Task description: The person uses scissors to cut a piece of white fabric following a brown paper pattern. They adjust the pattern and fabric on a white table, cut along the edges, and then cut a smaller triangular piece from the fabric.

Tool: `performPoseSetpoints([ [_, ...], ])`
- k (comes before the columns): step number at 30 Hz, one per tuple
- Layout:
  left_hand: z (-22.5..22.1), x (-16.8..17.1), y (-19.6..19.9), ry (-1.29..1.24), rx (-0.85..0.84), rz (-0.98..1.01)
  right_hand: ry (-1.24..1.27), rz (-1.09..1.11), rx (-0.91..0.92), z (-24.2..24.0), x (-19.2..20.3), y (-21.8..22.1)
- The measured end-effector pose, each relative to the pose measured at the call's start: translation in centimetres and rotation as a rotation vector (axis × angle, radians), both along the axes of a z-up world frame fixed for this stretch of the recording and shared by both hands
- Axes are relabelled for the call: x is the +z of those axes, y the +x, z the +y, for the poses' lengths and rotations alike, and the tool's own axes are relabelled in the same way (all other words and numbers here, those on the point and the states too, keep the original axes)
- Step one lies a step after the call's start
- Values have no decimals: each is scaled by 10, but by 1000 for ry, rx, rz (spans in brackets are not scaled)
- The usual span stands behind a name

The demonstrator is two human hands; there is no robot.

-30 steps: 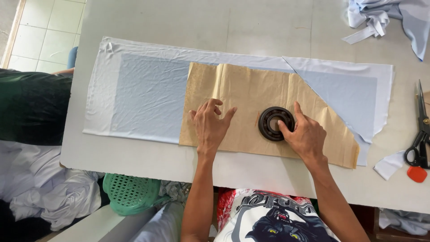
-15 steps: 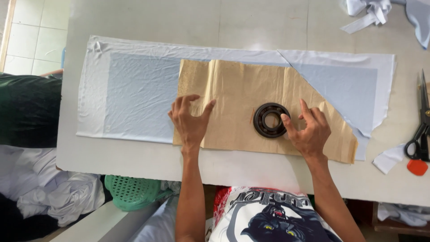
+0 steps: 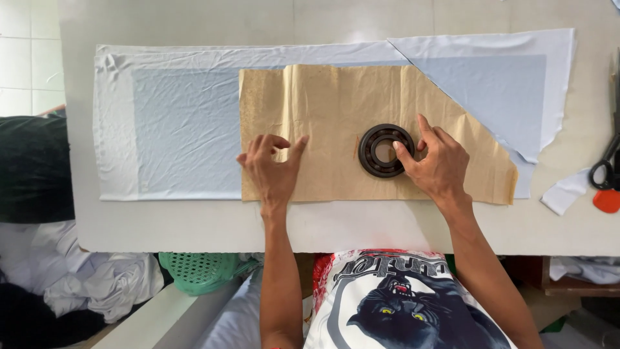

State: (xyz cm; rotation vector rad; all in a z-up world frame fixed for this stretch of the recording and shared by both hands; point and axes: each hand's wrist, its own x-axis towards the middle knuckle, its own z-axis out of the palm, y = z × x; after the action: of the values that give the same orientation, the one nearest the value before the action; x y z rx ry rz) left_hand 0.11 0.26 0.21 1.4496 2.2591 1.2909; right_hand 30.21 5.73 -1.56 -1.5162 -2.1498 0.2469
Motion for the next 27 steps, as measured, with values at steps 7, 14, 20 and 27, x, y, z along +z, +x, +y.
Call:
performPoseSetpoints([
  [7, -12, -6, -31, -9, 117, 27, 21, 59, -33, -2, -13, 7],
  [14, -20, 7, -31, 39, 214, -24, 189, 197, 80, 4, -18, 15],
  [20, -38, -19, -73, 25, 315, 93, 208, 212, 52, 1, -18, 34],
  [27, -53, 14, -83, 95, 324, 154, 274, 61, -158, -22, -9, 94],
])
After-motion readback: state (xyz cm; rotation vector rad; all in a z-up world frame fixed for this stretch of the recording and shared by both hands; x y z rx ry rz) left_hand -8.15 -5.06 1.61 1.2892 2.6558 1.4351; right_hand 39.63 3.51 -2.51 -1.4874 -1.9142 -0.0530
